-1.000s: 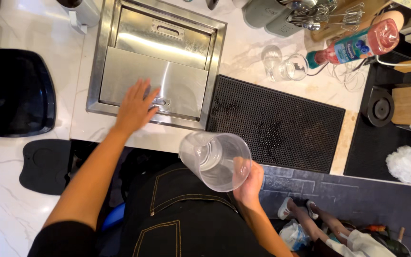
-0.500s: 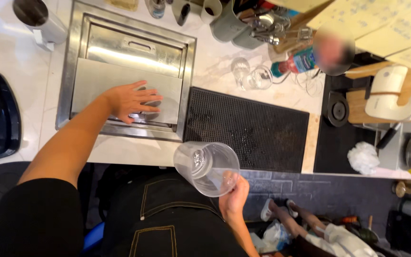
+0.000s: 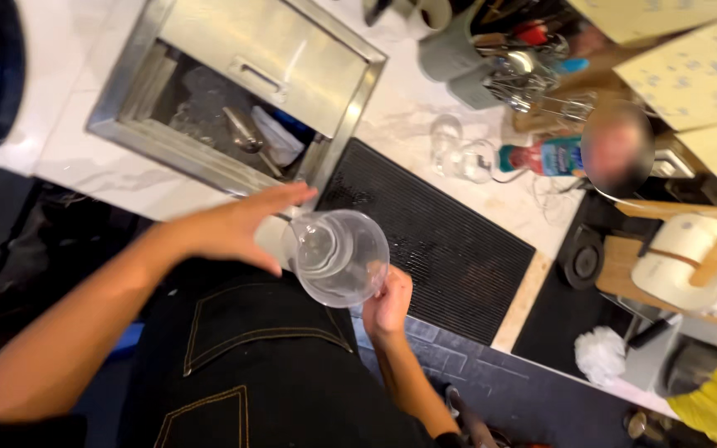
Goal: The person empties an ice bin by hand, wipes the surrounding surfaces with a cloth, and then cleans the cloth in a sink.
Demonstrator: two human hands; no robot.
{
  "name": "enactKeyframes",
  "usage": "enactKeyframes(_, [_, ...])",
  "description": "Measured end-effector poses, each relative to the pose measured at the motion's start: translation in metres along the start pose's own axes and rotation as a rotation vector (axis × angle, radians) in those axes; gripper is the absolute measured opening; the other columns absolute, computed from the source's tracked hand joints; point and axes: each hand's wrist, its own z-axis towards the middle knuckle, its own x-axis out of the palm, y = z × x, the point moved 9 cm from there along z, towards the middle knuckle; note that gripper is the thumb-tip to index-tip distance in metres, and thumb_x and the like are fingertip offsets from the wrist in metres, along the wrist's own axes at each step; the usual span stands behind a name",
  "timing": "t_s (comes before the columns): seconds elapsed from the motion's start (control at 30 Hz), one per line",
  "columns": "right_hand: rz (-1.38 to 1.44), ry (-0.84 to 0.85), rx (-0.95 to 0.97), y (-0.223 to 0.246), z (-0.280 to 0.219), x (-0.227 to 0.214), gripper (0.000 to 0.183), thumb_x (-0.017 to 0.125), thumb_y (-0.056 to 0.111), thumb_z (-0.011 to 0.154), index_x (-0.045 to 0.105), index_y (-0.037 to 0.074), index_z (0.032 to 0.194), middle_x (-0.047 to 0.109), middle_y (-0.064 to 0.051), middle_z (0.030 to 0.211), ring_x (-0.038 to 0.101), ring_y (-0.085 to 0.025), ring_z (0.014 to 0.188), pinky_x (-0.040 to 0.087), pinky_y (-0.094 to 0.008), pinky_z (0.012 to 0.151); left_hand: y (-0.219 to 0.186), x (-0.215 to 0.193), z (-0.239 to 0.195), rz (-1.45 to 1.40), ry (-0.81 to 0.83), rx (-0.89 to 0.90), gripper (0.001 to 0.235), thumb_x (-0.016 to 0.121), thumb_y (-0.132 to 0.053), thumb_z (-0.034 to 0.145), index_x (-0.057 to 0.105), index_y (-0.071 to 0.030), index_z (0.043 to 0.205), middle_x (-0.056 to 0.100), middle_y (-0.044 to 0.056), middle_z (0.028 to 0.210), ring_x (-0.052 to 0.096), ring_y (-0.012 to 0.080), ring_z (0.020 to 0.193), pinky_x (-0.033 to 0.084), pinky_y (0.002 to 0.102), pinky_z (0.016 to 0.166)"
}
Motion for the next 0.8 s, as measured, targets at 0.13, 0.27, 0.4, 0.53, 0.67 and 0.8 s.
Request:
enactKeyframes(0.13, [-0.076,0.111,0.098,-0.030,0.024,0.046,0.034,0.054,0.013,0.098,0.048,0.006,0.065,0.045,0.002,0.066,0.037,-0.007,0.063,0.029,-0.027,0.059,-0.046,-0.008,-0.058,0.045,-0.338,-0.014,0.130,0.097,-0.034,0.056,0.023,-0.001,0.157,0.028,0.020,0.165,0.028,0.0352,0.152,0.026,0.043,0.122])
enactKeyframes(0.27, [-0.125,0.284,0.165,-0.072,0.037,0.118,0.032,0.055,0.015,0.099,0.052,0.005,0.069,0.045,0.005,0.067,0.036,-0.006,0.064,0.028,-0.027,0.059,-0.045,-0.046,-0.104,-0.013,-0.619,-0.070,0.133,0.100,-0.036,0.050,0.025,0.004,0.153,0.031,0.022,0.163,0.032,0.0352,0.152,0.028,0.042,0.122])
enactKeyframes(0.4, [-0.418,0.353,0.343,-0.139,0.051,0.183,0.023,0.055,0.019,0.091,0.073,0.004,0.090,0.060,0.002,0.069,0.043,-0.008,0.061,0.032,-0.026,0.056,-0.009,-0.085,-0.163,0.189,-0.640,-0.176,0.119,0.104,-0.023,0.041,0.043,-0.007,0.143,0.035,0.023,0.161,0.037,0.0340,0.151,0.032,0.040,0.122])
enactKeyframes(0.53, [-0.264,0.689,0.332,-0.185,0.050,0.255,0.037,0.057,0.025,0.109,0.061,0.004,0.079,0.050,0.004,0.072,0.044,-0.007,0.070,0.035,-0.024,0.065,0.027,-0.118,-0.228,-0.122,-0.785,-0.132,0.131,0.099,-0.020,0.046,0.022,0.001,0.152,0.035,0.024,0.162,0.043,0.0314,0.146,0.036,0.041,0.120])
enactKeyframes(0.67, [-0.429,0.895,0.134,-0.221,0.108,0.293,0.026,0.057,0.022,0.105,0.066,0.000,0.092,0.065,-0.005,0.090,0.062,-0.014,0.086,0.051,-0.029,0.081,0.040,-0.134,-0.265,-0.021,-0.929,-0.114,0.124,0.098,-0.015,0.049,0.021,-0.006,0.146,0.040,0.022,0.159,0.047,0.0304,0.145,0.038,0.044,0.121])
enactKeyframes(0.8, [-0.630,0.425,-0.066,-0.265,0.241,0.272,0.024,0.065,0.020,0.106,0.070,-0.003,0.101,0.070,-0.013,0.095,0.065,-0.022,0.090,0.052,-0.035,0.086,0.049,-0.140,-0.282,0.007,-1.012,-0.085,0.121,0.096,-0.011,0.053,0.017,-0.013,0.144,0.037,0.024,0.158,0.045,0.0328,0.146,0.040,0.046,0.121])
